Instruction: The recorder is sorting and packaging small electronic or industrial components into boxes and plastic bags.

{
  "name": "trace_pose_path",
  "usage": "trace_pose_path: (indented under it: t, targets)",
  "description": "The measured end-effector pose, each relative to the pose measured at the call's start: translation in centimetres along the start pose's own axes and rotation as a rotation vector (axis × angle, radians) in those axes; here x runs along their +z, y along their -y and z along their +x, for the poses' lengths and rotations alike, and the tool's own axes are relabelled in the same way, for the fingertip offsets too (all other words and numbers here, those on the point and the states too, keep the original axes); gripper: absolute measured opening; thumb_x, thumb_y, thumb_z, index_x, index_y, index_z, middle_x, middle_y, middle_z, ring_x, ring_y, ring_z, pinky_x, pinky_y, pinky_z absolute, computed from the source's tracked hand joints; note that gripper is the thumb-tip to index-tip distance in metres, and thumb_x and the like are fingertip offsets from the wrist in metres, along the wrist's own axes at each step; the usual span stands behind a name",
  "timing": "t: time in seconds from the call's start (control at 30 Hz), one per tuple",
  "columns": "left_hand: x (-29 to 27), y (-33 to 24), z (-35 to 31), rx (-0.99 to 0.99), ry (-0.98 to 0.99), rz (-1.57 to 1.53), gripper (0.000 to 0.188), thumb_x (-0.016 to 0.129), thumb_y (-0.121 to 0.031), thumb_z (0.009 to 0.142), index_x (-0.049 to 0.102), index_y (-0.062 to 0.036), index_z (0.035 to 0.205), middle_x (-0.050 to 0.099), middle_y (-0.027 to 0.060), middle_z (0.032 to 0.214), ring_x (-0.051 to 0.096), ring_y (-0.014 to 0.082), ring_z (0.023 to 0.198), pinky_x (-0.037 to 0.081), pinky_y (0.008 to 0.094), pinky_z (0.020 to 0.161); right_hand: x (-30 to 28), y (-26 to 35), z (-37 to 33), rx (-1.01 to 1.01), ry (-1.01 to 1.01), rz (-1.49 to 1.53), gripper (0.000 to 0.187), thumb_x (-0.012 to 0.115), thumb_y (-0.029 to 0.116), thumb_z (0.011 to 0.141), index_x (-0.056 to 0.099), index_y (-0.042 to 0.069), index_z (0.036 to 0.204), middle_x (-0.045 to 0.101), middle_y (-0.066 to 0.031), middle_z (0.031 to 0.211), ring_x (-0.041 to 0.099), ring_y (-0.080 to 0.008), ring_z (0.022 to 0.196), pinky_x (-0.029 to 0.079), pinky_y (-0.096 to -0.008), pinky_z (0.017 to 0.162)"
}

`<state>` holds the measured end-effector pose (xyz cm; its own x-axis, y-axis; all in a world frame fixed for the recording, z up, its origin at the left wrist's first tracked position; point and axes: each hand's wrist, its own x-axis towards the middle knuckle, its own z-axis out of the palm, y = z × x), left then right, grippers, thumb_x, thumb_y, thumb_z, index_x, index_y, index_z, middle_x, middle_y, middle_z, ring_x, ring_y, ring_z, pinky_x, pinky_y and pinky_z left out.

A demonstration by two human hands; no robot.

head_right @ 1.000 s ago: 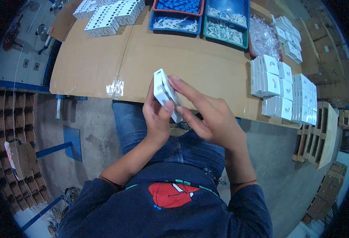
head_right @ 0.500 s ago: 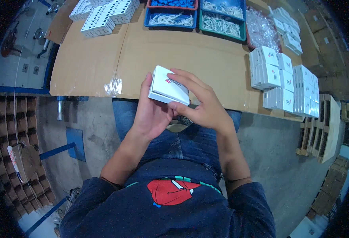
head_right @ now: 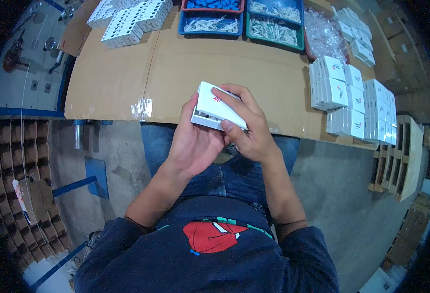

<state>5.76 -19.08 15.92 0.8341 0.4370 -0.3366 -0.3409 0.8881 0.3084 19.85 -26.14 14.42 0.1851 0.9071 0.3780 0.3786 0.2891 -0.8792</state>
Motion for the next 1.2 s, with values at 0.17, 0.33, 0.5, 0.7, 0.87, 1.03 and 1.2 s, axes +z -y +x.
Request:
trace_pose_path:
  t: [0.17, 0.33, 0.5, 0.7, 0.87, 1.03, 1.2]
  targets:
    - [0.6, 0.0, 0.1, 0.002, -0.017, -0.049, 0.054, 0.032, -0.057, 0.104, 0.054, -0.0154, 0.129, 0.062, 0.0038, 0.115, 0.059, 0.0178, 0.101, 0.047, 0.0337, 0.080, 0.3, -0.3, 0.0, 0.006, -0.056, 0.076, 0.048, 0.058, 0.026, 0.094, 0.058, -0.002, 0.133, 0.052, -0.0209, 0.131, 0.056, -0.0294, 0.116, 0.046, -0.0347, 0.097]
    - [0.1, 0.5, 0.0, 0.088, -0.022, 0.133, 0.057, 0.034, -0.060, 0.103, 0.052, -0.0133, 0.131, 0.061, 0.0049, 0.119, 0.058, 0.0181, 0.106, 0.046, 0.0351, 0.085, 1.5, 0.0, -0.2, 0.237, -0.262, 0.333, 0.043, 0.067, 0.024, 0.091, 0.061, -0.002, 0.124, 0.061, -0.0173, 0.122, 0.061, -0.0268, 0.112, 0.046, -0.0345, 0.098]
    - [-1.9, 1.2, 1.0, 0.391, -0.135, 0.494, 0.048, 0.057, -0.034, 0.102, 0.046, -0.0042, 0.137, 0.057, 0.0095, 0.125, 0.059, 0.0160, 0.111, 0.051, 0.0323, 0.092, 1.2, -0.7, 0.0, 0.161, -0.178, 0.107, 0.046, 0.071, 0.029, 0.089, 0.061, 0.001, 0.125, 0.060, -0.0179, 0.129, 0.058, -0.0289, 0.121, 0.044, -0.0378, 0.103]
    - [-1.6, -0.2, 0.7, 0.292, -0.177, 0.295, 0.039, 0.058, -0.040, 0.100, 0.057, -0.0052, 0.119, 0.066, 0.0027, 0.099, 0.064, 0.0086, 0.089, 0.051, 0.0247, 0.077, 0.3, 0.2, 0.5, -0.002, -0.049, -0.348, 0.068, 0.082, 0.037, 0.077, 0.059, 0.004, 0.132, 0.053, -0.0181, 0.138, 0.050, -0.0351, 0.130, 0.040, -0.0424, 0.108]
    - [-2.0, 0.9, 0.5, 0.084, -0.068, 0.315, 0.060, 0.046, -0.053, 0.101, 0.044, -0.0058, 0.138, 0.057, 0.0116, 0.126, 0.060, 0.0212, 0.113, 0.050, 0.0376, 0.096, 0.6, -0.6, 1.0, -0.005, 0.051, -0.045, 0.093, 0.074, 0.063, 0.076, 0.051, 0.002, 0.141, 0.050, -0.0221, 0.141, 0.052, -0.0363, 0.127, 0.041, -0.0424, 0.106]
    - [-1.4, 1.6, 0.5, 0.120, -0.048, 0.297, 0.059, 0.040, -0.053, 0.103, 0.042, -0.0075, 0.140, 0.056, 0.0094, 0.126, 0.057, 0.0202, 0.118, 0.047, 0.0367, 0.101, 0.5, -1.2, 0.6, -0.073, 0.048, -0.090, 0.085, 0.070, 0.061, 0.079, 0.053, 0.006, 0.141, 0.053, -0.0209, 0.131, 0.058, -0.0359, 0.115, 0.048, -0.0412, 0.097]
    - [-1.4, 2.0, 0.5, 0.146, -0.052, 0.294, 0.057, 0.036, -0.052, 0.105, 0.042, -0.0080, 0.140, 0.056, 0.0087, 0.126, 0.056, 0.0191, 0.118, 0.047, 0.0362, 0.101, 0.8, -1.4, 0.4, -0.146, 0.026, -0.128, 0.079, 0.060, 0.063, 0.086, 0.055, 0.004, 0.138, 0.053, -0.0222, 0.130, 0.058, -0.0370, 0.115, 0.048, -0.0407, 0.096]
